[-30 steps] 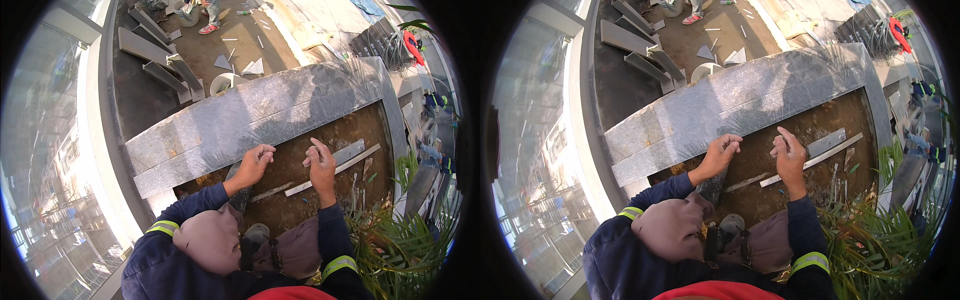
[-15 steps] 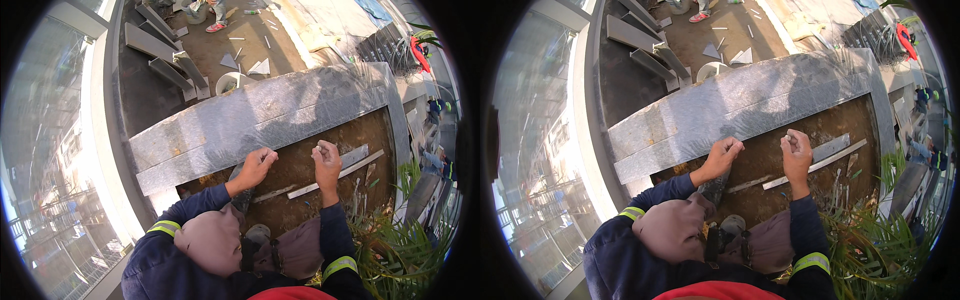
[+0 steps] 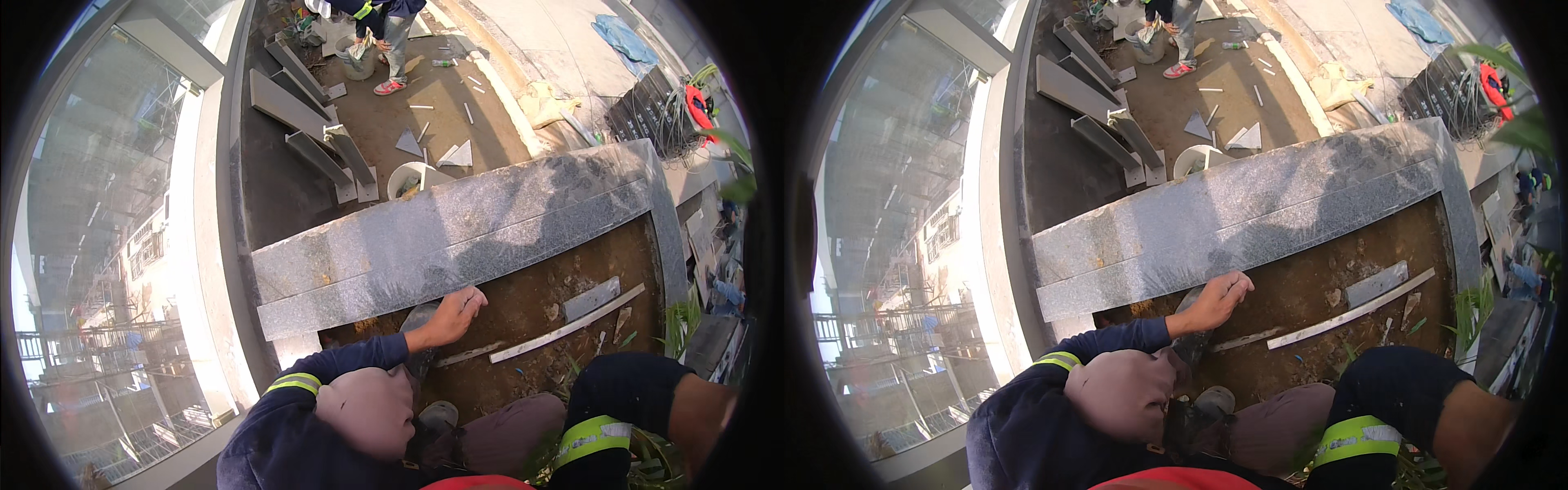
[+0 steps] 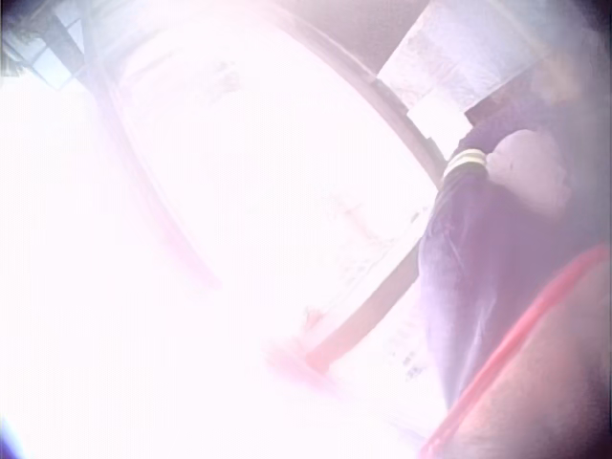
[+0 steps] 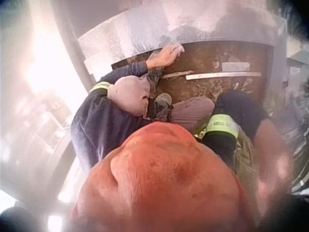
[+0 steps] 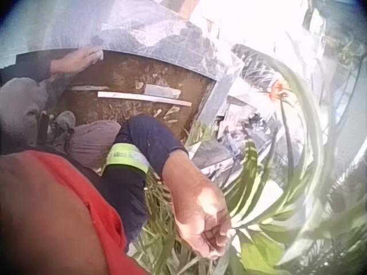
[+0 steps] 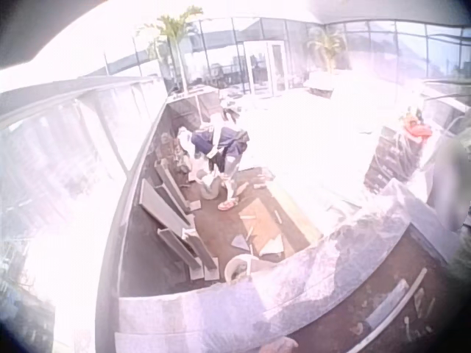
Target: The person positions a long curved stone slab along a circular planter edge, aligns it with adjacent pieces, and secures it using small metal clips. The person repeatedly adjusts the slab and clips by hand to fit the curve.
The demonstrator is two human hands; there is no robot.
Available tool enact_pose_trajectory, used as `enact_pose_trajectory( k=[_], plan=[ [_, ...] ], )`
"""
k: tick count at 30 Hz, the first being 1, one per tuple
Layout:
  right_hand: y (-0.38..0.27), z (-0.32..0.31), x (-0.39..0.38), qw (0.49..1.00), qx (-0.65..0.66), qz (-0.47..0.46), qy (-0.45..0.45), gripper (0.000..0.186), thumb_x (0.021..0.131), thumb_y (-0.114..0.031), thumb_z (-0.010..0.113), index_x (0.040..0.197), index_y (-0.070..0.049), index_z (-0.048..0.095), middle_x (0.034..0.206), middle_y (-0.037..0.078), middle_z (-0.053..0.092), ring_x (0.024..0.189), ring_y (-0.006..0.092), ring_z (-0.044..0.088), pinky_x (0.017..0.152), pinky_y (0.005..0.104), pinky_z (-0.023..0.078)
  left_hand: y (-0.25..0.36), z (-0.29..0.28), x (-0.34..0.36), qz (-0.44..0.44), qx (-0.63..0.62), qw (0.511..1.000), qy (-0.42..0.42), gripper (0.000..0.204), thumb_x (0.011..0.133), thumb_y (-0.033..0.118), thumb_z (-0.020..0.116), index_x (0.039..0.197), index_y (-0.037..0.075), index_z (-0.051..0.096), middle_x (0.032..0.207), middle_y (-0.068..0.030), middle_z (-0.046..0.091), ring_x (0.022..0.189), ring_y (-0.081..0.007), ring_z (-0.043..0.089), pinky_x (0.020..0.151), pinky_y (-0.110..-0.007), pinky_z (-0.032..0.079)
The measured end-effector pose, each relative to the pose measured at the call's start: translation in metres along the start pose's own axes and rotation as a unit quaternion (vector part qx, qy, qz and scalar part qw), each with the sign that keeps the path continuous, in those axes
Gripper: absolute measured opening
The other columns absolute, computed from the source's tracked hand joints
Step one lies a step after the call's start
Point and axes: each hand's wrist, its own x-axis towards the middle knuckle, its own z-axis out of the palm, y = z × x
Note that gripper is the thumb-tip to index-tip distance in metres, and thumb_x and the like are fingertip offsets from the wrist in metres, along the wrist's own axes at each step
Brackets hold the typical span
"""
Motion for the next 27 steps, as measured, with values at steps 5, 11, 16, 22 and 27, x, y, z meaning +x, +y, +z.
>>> enact_pose_trajectory(
  k=[5, 11, 16, 22, 27],
  plan=[
    [-0.042, 0.187, -0.079, 0.935, 0.134, 0.132, -0.300, 0.043, 0.101, -0.007, 0.059, 0.140, 0.008, 0.049, 0.130, 0.024, 0.058, 0.095, 0.0278, 0.070, 0.076, 0.0348, 0.057, -0.002, 0.015, -0.012, 0.019, -0.012, 0.995, -0.102, 0.024, 0.108, 0.015, 0.047, 0.111, -0.002, 0.065, 0.083, -0.0048, 0.060, 0.077, -0.0121, 0.055, 0.071, -0.031, 0.048],
    [-0.014, 0.049, -0.285, 0.795, 0.097, 0.359, -0.479, 0.063, 0.097, -0.007, 0.066, 0.153, 0.003, 0.042, 0.161, 0.028, 0.034, 0.114, 0.0345, 0.068, 0.079, 0.0358, 0.059, -0.025, -0.006, 0.007, -0.033, -0.023, 0.998, 0.051, 0.022, 0.103, 0.010, 0.052, 0.113, -0.002, 0.066, 0.086, -0.0025, 0.064, 0.073, -0.0086, 0.056, 0.067, -0.027, 0.047],
    [-0.004, 0.021, -0.311, 0.732, 0.107, 0.568, -0.361, 0.054, 0.096, -0.010, 0.068, 0.143, 0.009, 0.051, 0.148, 0.025, 0.049, 0.096, 0.0229, 0.072, 0.092, 0.0384, 0.054, -0.025, -0.035, -0.004, -0.078, -0.040, 0.993, 0.085, 0.022, 0.101, 0.008, 0.049, 0.111, -0.001, 0.067, 0.086, -0.0012, 0.062, 0.072, -0.0071, 0.055, 0.064, -0.024, 0.046],
    [0.010, 0.033, -0.308, 0.744, 0.101, 0.537, -0.384, 0.052, 0.096, -0.014, 0.070, 0.140, 0.009, 0.054, 0.143, 0.024, 0.052, 0.096, 0.0227, 0.072, 0.091, 0.0361, 0.055, -0.006, -0.022, 0.002, -0.076, -0.034, 0.996, -0.012, 0.024, 0.098, 0.004, 0.045, 0.109, -0.002, 0.066, 0.090, -0.0030, 0.063, 0.072, -0.0091, 0.057, 0.066, -0.026, 0.048],
    [0.011, 0.028, -0.306, 0.738, 0.090, 0.551, -0.379, 0.053, 0.096, -0.018, 0.071, 0.139, 0.008, 0.056, 0.143, 0.024, 0.052, 0.092, 0.0221, 0.073, 0.091, 0.0361, 0.054, -0.015, -0.023, 0.001, -0.057, -0.043, 0.997, 0.023, 0.023, 0.097, 0.001, 0.048, 0.109, -0.001, 0.066, 0.091, -0.0015, 0.063, 0.071, -0.0082, 0.054, 0.064, -0.025, 0.045]
  ],
)
